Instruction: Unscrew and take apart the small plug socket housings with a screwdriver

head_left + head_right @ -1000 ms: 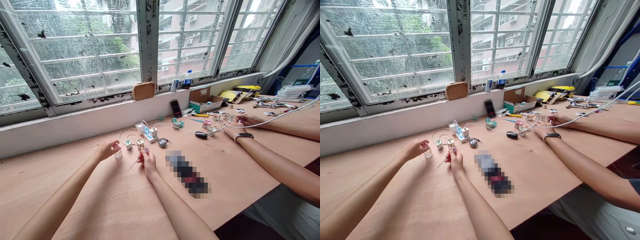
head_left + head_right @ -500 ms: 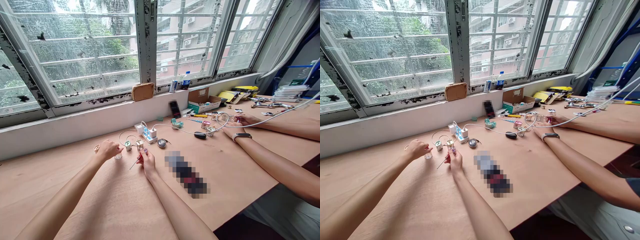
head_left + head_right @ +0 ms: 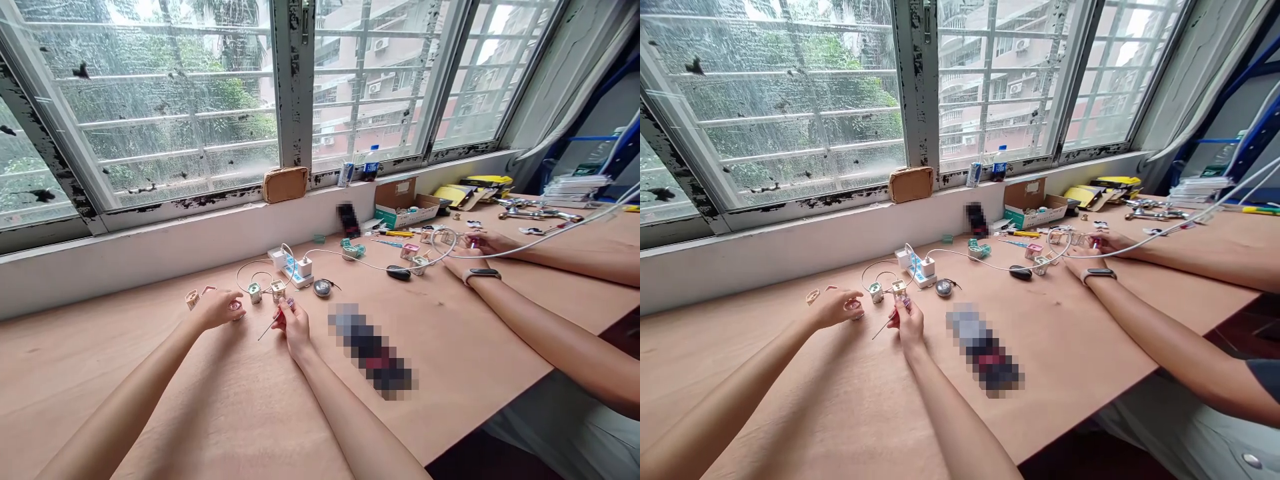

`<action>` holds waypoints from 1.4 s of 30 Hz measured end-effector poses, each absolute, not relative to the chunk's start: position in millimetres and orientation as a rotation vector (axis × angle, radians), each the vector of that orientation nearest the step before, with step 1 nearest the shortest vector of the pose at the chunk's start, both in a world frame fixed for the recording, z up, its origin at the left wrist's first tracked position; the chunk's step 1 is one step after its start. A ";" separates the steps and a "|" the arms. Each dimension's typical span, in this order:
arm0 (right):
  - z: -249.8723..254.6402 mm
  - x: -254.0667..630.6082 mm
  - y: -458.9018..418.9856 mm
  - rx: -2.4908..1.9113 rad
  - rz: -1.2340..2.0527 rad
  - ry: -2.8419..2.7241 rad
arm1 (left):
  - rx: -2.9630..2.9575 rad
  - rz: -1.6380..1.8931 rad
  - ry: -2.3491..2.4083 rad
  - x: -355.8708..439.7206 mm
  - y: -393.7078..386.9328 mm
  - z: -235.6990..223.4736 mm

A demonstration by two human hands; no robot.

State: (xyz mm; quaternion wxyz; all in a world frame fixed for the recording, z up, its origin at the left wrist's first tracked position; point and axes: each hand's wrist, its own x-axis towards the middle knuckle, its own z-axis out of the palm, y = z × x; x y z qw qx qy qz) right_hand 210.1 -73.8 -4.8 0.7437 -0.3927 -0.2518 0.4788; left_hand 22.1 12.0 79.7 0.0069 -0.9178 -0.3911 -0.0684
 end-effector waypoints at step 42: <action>-4.3 224.0 -78.7 -0.891 1.020 -0.611 | -3.265 -1.193 -1.302 1.6 -68.1 18.1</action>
